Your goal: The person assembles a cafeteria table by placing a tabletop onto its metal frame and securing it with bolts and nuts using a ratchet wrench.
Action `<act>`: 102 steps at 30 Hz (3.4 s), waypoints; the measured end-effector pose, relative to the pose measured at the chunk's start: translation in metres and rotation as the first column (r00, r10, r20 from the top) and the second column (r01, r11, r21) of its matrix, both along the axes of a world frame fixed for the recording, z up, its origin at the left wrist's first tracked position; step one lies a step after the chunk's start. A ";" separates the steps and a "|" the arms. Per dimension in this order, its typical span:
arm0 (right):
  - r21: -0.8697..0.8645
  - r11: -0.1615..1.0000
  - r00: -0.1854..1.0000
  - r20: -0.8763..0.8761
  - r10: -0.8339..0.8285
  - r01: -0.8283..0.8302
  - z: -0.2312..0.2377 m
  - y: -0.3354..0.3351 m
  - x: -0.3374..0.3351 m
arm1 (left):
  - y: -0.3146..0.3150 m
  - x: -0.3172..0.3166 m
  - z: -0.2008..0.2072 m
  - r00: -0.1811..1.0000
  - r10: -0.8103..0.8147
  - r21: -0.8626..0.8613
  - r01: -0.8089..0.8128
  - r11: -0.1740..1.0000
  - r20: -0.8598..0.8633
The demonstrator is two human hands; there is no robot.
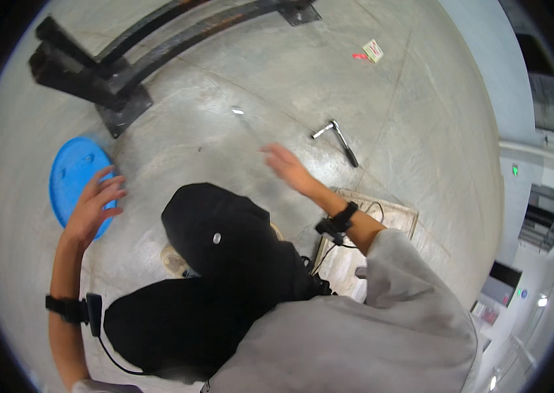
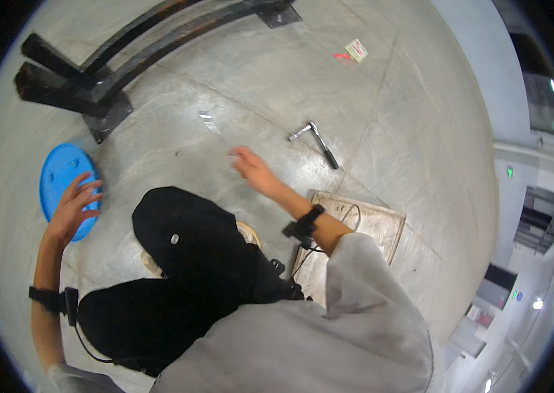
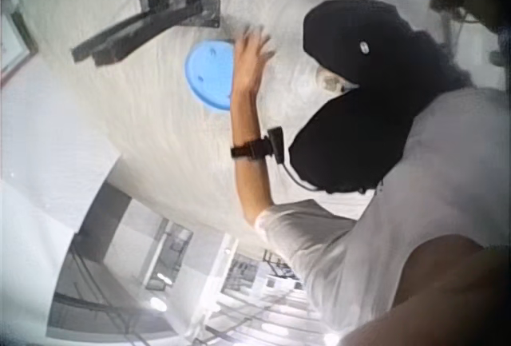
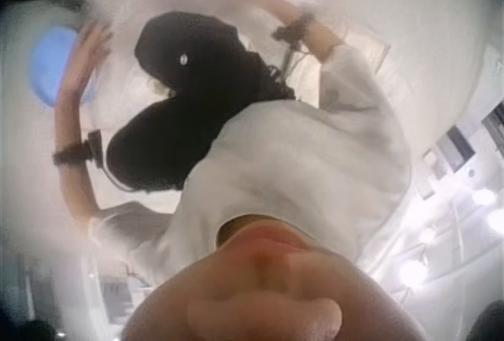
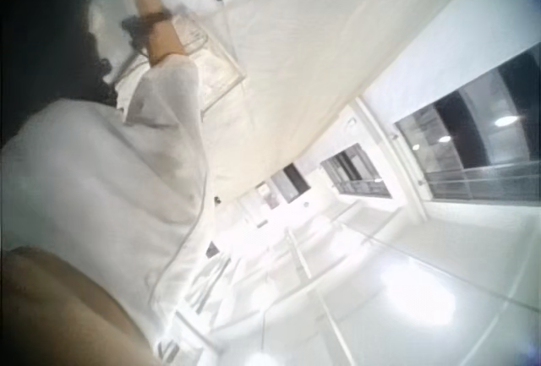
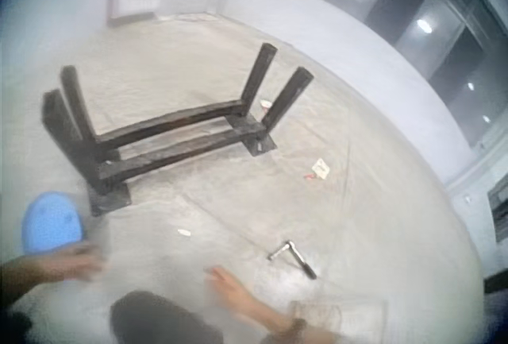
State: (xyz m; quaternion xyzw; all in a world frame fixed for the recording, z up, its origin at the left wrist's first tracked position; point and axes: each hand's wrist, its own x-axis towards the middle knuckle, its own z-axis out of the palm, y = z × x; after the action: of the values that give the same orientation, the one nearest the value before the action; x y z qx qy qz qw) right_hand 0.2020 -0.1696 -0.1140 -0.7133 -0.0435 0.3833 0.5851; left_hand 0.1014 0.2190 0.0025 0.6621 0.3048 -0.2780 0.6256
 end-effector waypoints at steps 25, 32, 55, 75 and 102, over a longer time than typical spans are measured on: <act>-0.604 0.795 0.779 0.472 0.412 -0.055 -0.103 -0.237 0.163 | 0.177 -0.073 -0.009 0.987 0.145 0.651 -0.062 0.757 -0.074; -0.611 0.578 0.638 0.149 0.755 -0.541 0.055 -0.013 0.152 | 0.075 -0.333 -0.011 0.947 0.312 0.545 -0.303 0.781 0.079; -0.053 -0.461 -0.432 0.457 0.777 -0.886 0.176 0.368 -0.275 | -0.117 -0.381 0.049 0.323 0.912 -0.179 -0.911 0.372 0.251; -0.384 0.405 0.128 0.574 0.808 -0.830 0.223 0.380 -0.075 | -0.133 -0.492 -0.117 0.475 0.873 0.410 -0.822 0.395 0.109; -0.389 0.213 -0.122 0.679 0.724 -0.896 0.219 0.329 -0.132 | -0.001 -0.296 -0.053 -0.123 0.982 -0.403 -0.913 -0.057 0.140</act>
State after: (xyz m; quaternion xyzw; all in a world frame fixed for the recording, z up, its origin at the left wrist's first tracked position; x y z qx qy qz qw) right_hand 0.0703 0.1597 0.1046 -0.5421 -0.7559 0.3076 0.2001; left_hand -0.1951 0.2179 -0.0509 0.2170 0.5283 0.3760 0.7296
